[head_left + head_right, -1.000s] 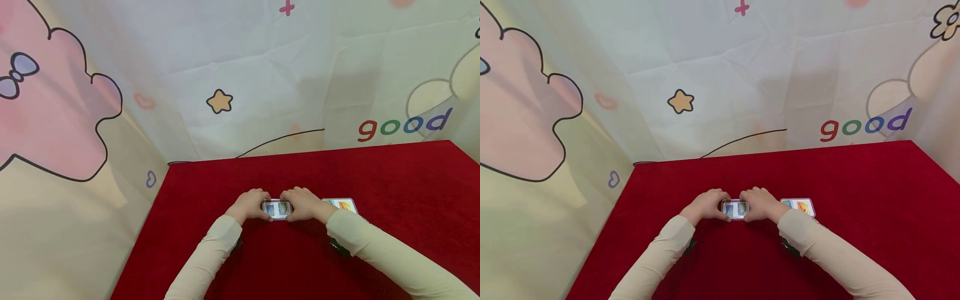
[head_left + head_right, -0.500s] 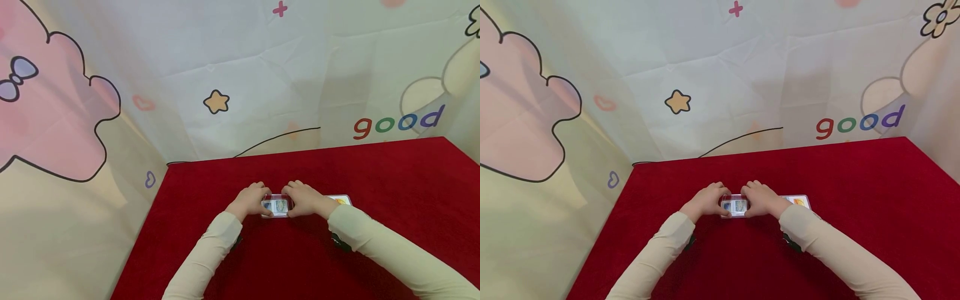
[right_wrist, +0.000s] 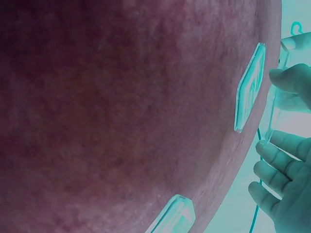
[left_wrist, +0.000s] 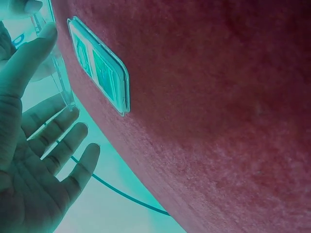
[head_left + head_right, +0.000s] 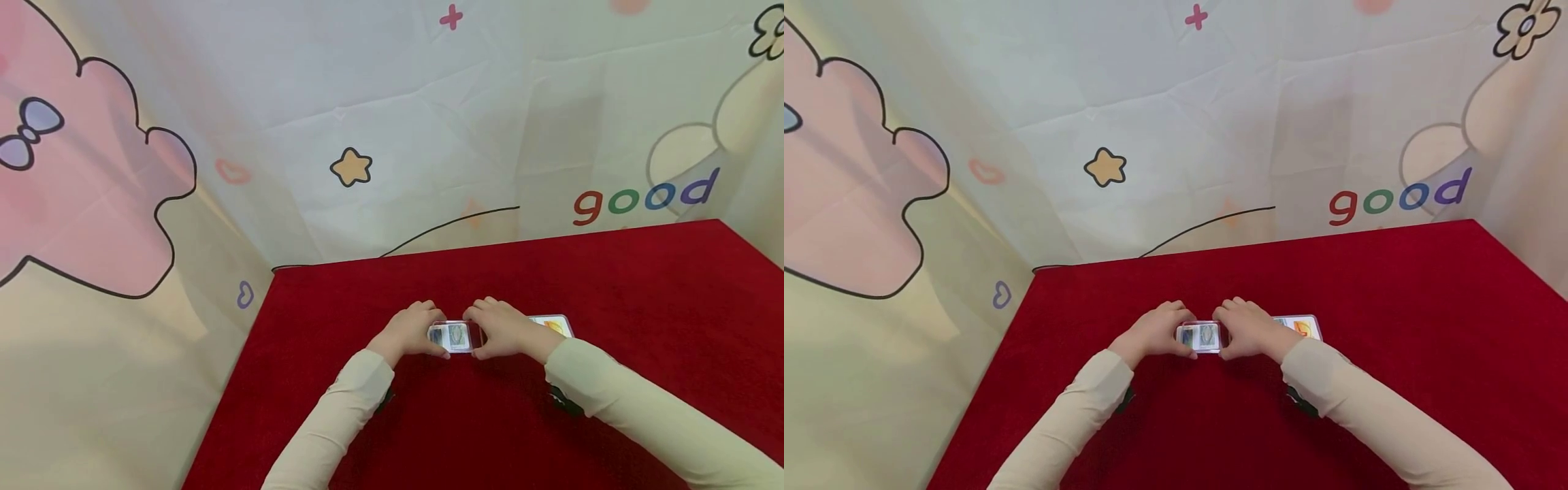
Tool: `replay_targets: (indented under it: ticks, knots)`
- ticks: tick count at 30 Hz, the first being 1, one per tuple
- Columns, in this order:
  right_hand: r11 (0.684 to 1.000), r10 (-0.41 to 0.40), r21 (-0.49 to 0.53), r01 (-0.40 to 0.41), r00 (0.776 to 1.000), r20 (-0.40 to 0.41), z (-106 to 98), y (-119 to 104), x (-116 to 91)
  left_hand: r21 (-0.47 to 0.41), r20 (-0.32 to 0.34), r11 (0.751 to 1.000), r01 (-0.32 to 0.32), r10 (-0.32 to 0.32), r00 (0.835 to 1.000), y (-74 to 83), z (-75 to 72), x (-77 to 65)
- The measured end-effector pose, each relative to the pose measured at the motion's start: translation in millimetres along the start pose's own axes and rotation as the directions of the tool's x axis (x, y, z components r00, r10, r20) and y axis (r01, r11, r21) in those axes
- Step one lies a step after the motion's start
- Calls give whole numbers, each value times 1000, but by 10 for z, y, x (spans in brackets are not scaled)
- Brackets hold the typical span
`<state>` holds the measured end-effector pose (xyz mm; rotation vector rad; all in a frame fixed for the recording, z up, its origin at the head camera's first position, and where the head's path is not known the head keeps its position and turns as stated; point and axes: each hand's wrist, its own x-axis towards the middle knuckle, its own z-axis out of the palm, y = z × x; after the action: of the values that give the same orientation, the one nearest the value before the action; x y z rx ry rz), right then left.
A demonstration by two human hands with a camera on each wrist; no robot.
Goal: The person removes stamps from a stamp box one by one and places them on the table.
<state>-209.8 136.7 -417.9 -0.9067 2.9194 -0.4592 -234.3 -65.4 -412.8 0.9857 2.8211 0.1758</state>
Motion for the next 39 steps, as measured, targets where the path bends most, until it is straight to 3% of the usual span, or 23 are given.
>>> replay_targets:
  ticks: [14,30,39]
  knots:
    - [999,-31,-27,30,999,-41,81,-96,-164,-26,0,999,-36,36,999,53,62,-111]
    - [999,-47,18,47,999,-26,168,-209,-279,-62,23,996,-62,64,998,84,101,-283]
    - [997,-74,28,75,997,-9,210,-235,-332,-71,-4,992,-101,101,995,94,155,-379]
